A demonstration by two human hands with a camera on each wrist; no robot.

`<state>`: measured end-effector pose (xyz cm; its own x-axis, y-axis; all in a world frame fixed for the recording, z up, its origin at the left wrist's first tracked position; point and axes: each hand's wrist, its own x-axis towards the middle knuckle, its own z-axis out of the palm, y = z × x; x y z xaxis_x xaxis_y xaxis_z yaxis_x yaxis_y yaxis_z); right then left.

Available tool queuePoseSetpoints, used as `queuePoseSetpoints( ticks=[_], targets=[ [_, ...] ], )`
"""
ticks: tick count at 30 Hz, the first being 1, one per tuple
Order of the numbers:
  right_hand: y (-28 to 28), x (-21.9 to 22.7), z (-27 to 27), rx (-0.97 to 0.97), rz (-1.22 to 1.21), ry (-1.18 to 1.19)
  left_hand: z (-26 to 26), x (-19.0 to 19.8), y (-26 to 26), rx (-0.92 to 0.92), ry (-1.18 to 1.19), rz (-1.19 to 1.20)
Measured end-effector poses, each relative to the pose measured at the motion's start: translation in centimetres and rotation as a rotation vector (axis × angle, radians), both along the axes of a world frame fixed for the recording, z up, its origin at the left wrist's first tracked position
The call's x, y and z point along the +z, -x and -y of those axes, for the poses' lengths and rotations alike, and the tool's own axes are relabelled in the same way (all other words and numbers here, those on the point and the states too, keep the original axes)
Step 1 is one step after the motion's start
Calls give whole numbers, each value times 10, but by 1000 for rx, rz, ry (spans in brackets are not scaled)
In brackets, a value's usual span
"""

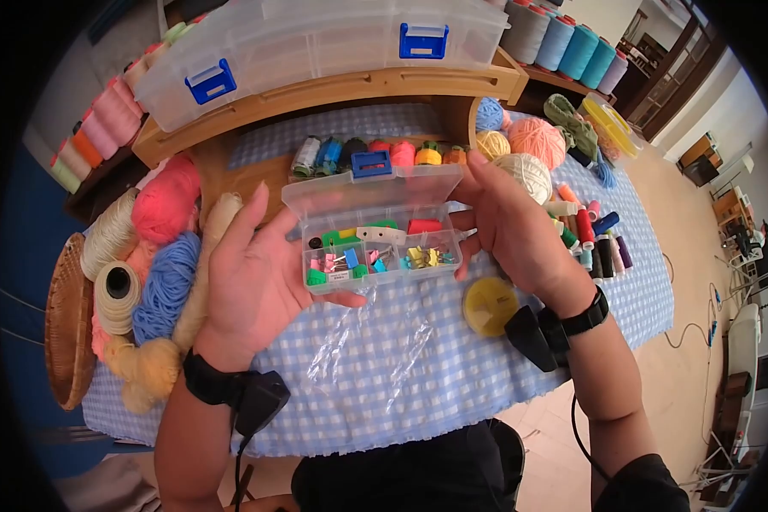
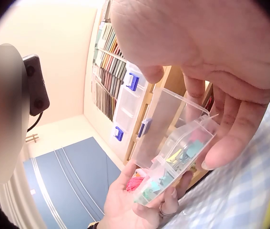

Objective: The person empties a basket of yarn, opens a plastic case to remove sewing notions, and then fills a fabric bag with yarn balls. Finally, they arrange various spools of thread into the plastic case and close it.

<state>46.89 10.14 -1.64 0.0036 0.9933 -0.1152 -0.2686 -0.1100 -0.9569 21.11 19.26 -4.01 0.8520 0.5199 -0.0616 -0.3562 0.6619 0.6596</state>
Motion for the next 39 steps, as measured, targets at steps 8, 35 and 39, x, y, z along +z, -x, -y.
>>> queuePoseSetpoints(
  ticks=[8, 35, 39],
  targets=[
    [-6, -4, 1, 143, 295, -109, -1, -6, 3, 48, -119, -56],
    [11, -2, 5, 147, 206, 50, 7, 7, 2, -22, -145, -373],
    [11, 4, 6, 146, 183, 93, 9, 11, 0, -9, -169, -439]
  ],
)
